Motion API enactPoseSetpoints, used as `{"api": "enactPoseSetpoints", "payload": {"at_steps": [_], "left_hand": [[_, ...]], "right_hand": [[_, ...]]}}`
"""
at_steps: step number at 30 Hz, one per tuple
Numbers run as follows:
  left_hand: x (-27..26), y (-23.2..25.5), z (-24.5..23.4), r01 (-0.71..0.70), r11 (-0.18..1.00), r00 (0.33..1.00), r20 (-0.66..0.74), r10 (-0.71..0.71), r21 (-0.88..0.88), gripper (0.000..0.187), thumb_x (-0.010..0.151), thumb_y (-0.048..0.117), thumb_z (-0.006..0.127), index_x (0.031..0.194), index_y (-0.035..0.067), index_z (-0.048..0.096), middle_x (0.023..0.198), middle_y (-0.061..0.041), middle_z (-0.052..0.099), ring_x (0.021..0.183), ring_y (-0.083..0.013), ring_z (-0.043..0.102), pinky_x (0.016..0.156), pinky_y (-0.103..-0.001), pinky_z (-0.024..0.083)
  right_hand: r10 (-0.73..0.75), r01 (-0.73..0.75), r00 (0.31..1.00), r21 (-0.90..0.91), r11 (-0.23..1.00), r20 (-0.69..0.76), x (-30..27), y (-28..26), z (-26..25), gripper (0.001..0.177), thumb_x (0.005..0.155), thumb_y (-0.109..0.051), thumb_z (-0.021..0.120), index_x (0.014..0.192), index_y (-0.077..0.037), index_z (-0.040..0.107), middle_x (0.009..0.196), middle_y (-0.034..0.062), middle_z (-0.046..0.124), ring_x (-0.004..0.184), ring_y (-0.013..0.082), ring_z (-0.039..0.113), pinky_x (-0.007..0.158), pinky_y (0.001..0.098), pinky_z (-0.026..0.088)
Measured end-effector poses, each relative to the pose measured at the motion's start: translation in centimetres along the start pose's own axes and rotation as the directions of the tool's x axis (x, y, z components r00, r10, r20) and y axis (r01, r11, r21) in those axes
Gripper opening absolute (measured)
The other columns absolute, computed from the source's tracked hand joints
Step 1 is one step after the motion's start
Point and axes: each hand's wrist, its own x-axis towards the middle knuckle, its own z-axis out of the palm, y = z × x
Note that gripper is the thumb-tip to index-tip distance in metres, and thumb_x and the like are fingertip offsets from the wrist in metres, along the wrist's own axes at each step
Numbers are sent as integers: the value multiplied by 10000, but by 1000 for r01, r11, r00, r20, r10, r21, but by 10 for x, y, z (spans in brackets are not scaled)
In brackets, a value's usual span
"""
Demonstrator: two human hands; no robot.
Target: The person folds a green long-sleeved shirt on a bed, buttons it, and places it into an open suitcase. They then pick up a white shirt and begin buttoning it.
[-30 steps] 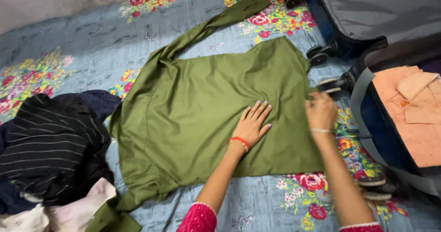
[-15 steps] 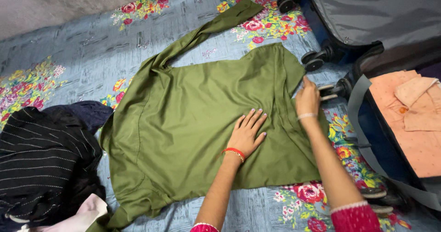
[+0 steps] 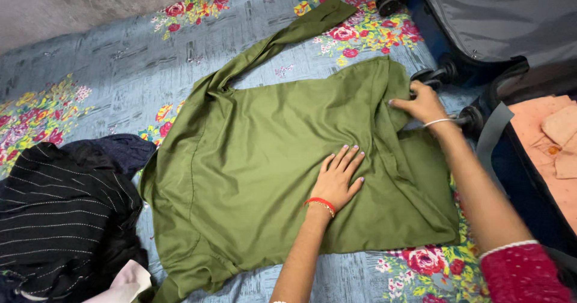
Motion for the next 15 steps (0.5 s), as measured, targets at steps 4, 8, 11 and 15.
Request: {"api": "enactPoseSetpoints", "payload": {"at_steps": [4, 8, 11, 15], "left_hand": [[1, 0, 1, -2, 1000, 1000, 5, 2, 1, 640, 983, 399, 553, 1555, 143, 427, 1649, -60, 380, 1547, -251, 292, 1244, -460, 218], [1, 0, 2, 0, 1000, 1000, 0, 0, 2, 643, 979, 400, 554, 1556, 146, 427, 1649, -60, 378, 1547, -250, 287, 1242, -463, 213], [0, 0, 2, 10, 1000, 1000, 7, -10, -7, 637, 979, 397, 552, 1554, 149, 430, 1650, -56, 377, 1550, -246, 286, 1244, -459, 214], [0, -1, 3, 8, 1000, 1000, 9, -8, -6, 634, 984, 398, 549, 1555, 153, 425, 1651, -58, 374, 1553, -246, 283, 1246, -460, 213]], "right_hand": [[-193, 203, 969, -50, 978, 152, -20, -38, -27, 526, 777, -331, 849, 1177, -29, 692, 1047, 171, 772, 925, 335, 735, 790, 427, 562], [-172, 65, 984, -823, 564, -41, -51, -60, -33, 518, 758, -296, 869, 1203, -101, 690, 1012, 191, 711, 967, 393, 677, 780, 501, 539], [-413, 76, 904, -911, 405, -108, -71, -71, -26, 455, 750, -262, 820, 1143, -73, 689, 1087, 148, 663, 1055, 347, 648, 814, 462, 555], [-431, 57, 857, -779, 624, -282, -113, -79, 16, 375, 1049, -433, 709, 1112, -64, 681, 1081, 178, 645, 1036, 378, 631, 827, 492, 544]]}}
